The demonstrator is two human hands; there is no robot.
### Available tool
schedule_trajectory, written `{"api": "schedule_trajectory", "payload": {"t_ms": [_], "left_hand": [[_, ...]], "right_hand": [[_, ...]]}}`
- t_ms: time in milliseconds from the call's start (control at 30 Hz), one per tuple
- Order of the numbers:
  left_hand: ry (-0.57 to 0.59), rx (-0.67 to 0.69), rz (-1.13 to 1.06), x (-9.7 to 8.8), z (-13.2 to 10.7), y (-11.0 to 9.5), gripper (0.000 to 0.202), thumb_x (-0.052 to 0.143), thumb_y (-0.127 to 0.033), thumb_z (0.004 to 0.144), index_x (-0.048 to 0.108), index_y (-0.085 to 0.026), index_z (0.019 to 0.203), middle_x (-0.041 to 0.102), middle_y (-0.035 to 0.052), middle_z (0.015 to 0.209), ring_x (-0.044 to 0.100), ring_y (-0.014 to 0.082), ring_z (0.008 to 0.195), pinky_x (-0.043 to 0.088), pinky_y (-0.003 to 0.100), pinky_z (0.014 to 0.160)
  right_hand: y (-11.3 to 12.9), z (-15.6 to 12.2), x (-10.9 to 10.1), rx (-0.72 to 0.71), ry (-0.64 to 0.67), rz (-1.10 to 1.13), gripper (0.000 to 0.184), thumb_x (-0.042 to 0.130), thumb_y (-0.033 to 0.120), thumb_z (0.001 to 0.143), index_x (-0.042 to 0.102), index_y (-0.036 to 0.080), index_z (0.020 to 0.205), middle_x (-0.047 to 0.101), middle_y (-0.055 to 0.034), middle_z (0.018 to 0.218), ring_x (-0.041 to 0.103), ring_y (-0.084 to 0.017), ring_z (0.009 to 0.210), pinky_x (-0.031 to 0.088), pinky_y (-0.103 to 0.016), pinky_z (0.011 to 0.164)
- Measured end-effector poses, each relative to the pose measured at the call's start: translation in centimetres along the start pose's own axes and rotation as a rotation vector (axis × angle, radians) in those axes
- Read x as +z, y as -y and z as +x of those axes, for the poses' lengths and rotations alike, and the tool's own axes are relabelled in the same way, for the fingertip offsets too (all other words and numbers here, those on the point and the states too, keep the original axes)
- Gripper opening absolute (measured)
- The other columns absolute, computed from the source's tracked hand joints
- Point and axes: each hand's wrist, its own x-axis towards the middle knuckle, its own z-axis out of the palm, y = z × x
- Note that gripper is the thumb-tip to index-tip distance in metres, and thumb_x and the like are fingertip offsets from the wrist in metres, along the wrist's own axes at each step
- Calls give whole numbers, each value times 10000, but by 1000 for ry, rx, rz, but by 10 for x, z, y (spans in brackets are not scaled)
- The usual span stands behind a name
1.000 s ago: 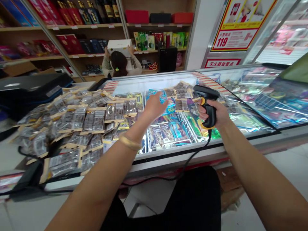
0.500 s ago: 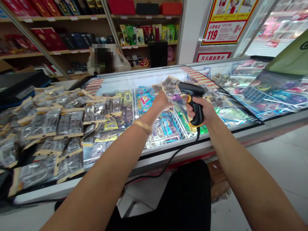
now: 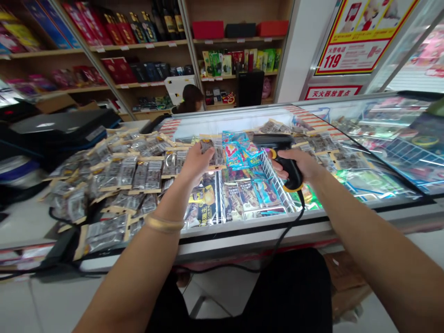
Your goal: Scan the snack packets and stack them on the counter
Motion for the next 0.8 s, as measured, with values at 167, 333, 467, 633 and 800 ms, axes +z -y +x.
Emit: {"api": "schedule_trajectory", "payload": {"t_ms": [167,333,467,633,800], "left_hand": [[-91,86,168,-10,6,12,199,611,-307,831,626,-177,980,712,58,934,642,209,904,514,343,865],[-111,132,285,-10,7,15,184,593,-320,846,618,-181,966,701,78,931,631,235,896,504,384,875],[-104,124,371,-9,6,14,198,570,-343,870,612,-181,976,714,114,1004,644,269,943,497,424,911],[-90,82,450,-10,4,17,227,547,-365,899,615,-189,1025,724,118,1044,659,285,986,502,422,924],[-51,41,554,-8,5,16,250,508,-340,933,610,-160,1074,721,126,1072,658,270,996,496,390,905]], "right_hand": [[-6,29,26,62,181,-67,346,781,430,759,614,170,915,562,31,589,471,-104,423,355,-240,407],[-18,21,25,100,170,-62,344,795,433,768,651,152,903,590,21,585,446,-91,388,334,-240,382],[-18,16,23,115,151,-60,354,808,428,762,668,147,927,601,21,589,469,-95,391,346,-236,385],[-17,16,27,148,160,-65,397,834,445,724,662,140,910,596,22,580,485,-89,385,380,-228,397],[-17,17,28,162,150,-88,420,840,470,714,655,142,901,588,23,576,489,-90,385,379,-226,397]]}}
